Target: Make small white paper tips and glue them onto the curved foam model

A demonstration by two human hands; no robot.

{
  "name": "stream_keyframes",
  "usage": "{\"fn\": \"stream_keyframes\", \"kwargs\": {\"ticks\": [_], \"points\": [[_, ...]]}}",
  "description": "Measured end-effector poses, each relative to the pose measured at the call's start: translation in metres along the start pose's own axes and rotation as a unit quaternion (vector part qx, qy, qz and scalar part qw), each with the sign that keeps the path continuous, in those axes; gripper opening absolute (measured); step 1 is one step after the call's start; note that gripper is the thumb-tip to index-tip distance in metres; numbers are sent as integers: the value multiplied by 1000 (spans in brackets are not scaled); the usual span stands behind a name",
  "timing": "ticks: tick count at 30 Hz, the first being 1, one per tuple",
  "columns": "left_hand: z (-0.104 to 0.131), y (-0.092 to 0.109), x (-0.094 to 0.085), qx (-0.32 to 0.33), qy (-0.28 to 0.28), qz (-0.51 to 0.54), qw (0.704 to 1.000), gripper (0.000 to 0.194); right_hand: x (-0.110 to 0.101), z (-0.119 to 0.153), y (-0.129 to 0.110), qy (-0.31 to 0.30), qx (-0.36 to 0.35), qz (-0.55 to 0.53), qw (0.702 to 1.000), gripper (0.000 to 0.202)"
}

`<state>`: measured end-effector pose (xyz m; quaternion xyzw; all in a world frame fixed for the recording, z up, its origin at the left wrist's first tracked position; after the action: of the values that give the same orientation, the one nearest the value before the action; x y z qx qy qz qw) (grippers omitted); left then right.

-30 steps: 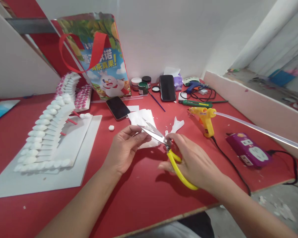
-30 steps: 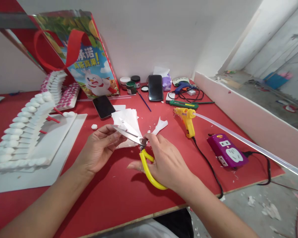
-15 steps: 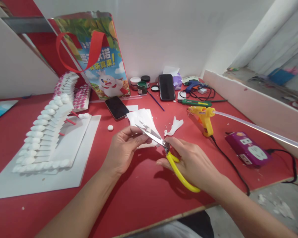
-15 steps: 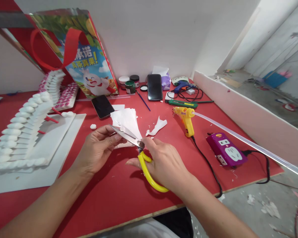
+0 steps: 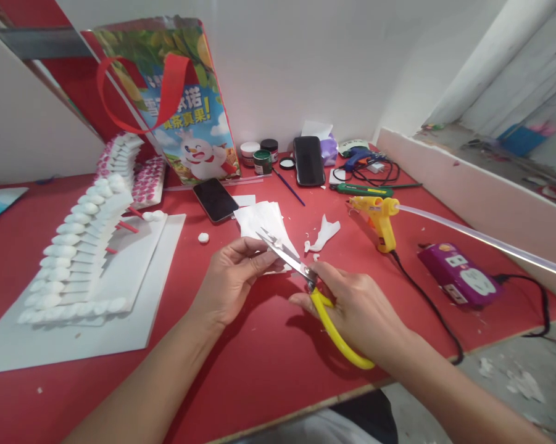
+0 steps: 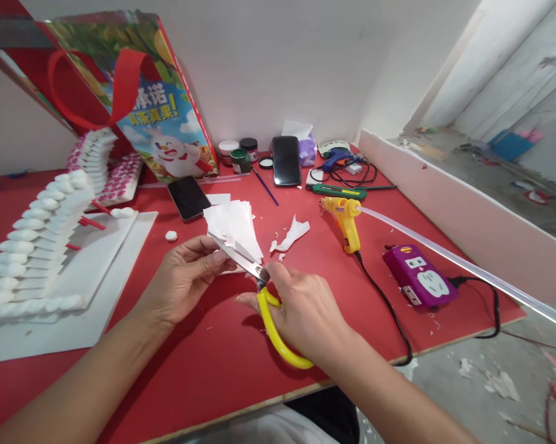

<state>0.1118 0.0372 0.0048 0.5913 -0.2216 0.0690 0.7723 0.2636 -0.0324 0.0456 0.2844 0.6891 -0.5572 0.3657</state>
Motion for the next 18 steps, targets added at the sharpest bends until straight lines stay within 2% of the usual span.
{"fn": "stream_keyframes", "kwargs": {"ticks": [4, 9, 12, 18], "points": [[1, -1, 3, -19, -13, 6, 1000, 25, 0, 2, 7, -24, 53, -22, 998, 50], [3, 4, 10, -12, -45, 6, 999, 28, -21, 2, 20, 19, 109, -73, 991, 46], [4, 7, 10, 0, -51, 17, 999, 34, -29, 1, 21, 16, 112, -100, 989, 38], [3, 3, 8, -13, -51, 29, 998, 27, -27, -1, 19, -10, 108, -80, 991, 37]]}}
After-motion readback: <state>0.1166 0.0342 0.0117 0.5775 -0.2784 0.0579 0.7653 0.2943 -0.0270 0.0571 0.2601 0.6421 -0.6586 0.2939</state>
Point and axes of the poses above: each hand's wrist, its own z-axis away from the middle knuckle, its own x-axis out of the palm, y = z × x, the point moved 9 cm from there along -z, towards the middle knuckle, and after that the axes turned 5 degrees about -z, right-handed, at the moved point
